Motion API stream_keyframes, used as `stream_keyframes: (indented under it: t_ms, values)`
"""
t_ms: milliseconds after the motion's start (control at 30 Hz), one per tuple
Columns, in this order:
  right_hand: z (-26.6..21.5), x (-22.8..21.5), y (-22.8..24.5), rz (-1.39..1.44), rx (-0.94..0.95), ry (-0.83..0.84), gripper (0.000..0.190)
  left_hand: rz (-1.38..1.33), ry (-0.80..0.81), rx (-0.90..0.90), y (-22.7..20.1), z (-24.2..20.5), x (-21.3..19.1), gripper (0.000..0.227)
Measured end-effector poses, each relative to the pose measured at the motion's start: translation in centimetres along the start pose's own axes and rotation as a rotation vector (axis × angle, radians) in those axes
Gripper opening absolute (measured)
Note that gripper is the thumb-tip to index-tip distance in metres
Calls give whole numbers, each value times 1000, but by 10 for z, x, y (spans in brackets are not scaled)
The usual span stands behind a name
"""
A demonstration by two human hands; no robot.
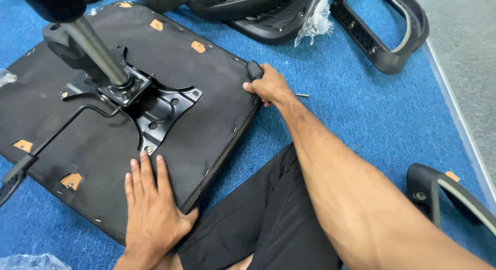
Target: The person assembles an office chair by attaching the gas lift mechanism to the seat base using a screwdriver. They insert and tighten multiple screws into the metal mounting plate on the underside of the seat.
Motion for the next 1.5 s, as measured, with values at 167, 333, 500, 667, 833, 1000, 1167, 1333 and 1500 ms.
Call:
stream_keyframes:
  t_ms: [167, 333, 500, 667, 833, 1000, 1167, 1333, 1500]
  values:
    - [-25, 25, -6, -147, -132, -132, 78, -27, -90, 214, 65, -9, -13, 135]
    - [-52, 32, 11, -305, -61, 45, 87, 107, 47, 184, 111, -8, -30, 149]
    - [-107, 55, 47, -433, 6, 226, 98, 688, 540, -114, 161, -6, -58, 147]
    - [-171, 95, 77, -397, 41, 279, 91, 700, 510, -140, 214, 20, -52, 152]
    - [-200, 102, 77, -300, 72, 267, 86, 487, 319, -71, 199, 29, -38, 108]
    - [-199, 99, 74, -282, 58, 277, 90, 42, 229, -91, 139, 43, -47, 74]
    - [-196, 106, 65, -238, 71, 293, 95, -78, -10, 182, 107, 72, -50, 77]
    - [-189, 116, 55, -218, 74, 273, 124, 89, 257, 216, 113, 106, -33, 73]
    - [-189, 125, 50, -175, 49, 231, 113, 64, 210, 311, 124, 105, -32, 77]
Point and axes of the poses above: each hand's wrist, its own z-axis towards the middle knuckle, its own x-axis out of the palm, y = z × x, the point moved 5 cm from there along z, towards the middle knuckle, and after that the axes turned 9 degrees about -x, right-handed, at the moved point
